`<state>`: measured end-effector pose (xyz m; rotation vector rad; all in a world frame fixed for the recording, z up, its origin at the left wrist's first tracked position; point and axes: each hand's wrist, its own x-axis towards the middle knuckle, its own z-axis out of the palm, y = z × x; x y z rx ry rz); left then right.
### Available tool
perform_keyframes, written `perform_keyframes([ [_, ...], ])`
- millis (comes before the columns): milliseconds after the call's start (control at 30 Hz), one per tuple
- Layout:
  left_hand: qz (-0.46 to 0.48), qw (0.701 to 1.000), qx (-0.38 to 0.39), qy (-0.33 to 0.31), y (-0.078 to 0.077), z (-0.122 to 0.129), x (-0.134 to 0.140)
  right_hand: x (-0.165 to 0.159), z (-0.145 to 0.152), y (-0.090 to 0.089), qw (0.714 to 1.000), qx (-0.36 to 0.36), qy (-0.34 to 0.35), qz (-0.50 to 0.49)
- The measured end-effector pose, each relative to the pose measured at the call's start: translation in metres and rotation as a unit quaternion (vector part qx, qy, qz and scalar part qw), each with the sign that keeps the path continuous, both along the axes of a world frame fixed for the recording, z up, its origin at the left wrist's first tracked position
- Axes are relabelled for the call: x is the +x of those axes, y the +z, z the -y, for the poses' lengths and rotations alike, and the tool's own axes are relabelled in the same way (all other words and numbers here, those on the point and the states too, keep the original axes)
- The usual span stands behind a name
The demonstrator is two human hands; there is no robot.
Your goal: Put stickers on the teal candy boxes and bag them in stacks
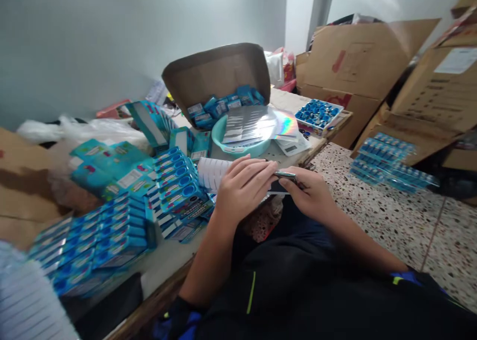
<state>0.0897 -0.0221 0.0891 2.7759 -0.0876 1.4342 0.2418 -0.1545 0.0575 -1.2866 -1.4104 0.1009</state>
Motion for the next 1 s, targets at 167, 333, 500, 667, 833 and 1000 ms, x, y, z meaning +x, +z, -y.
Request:
perform_keyframes([
  [167,-0.03,0.997,-0.063,0.025,-0.003,-0.007,-0.002,0.01,-0.02,-0.003,0.999,-0.004,0.045,0.001],
  [333,-0.088,0.991,-0.094,0.043,0.0,-0.013,0.003,0.013,-0.029,-0.014,0.999,0.029,0.014,-0.018],
  [500,-0.117,0.984,-0.121,0.063,0.008,-0.012,0.015,0.015,-0.027,-0.023,0.997,0.051,-0.044,-0.028],
  [667,-0.096,0.985,-0.134,0.057,0.009,-0.009,0.031,0.021,-0.021,-0.019,0.993,0.088,-0.042,-0.066],
  [833,-0.087,0.987,-0.135,0.014,0.007,-0.007,0.047,0.027,-0.014,-0.013,0.988,0.109,-0.084,-0.066],
  [1000,-0.064,0.983,-0.172,0.004,0.002,-0.006,0.058,0.032,-0.013,-0.015,0.98,0.124,-0.143,-0.065],
])
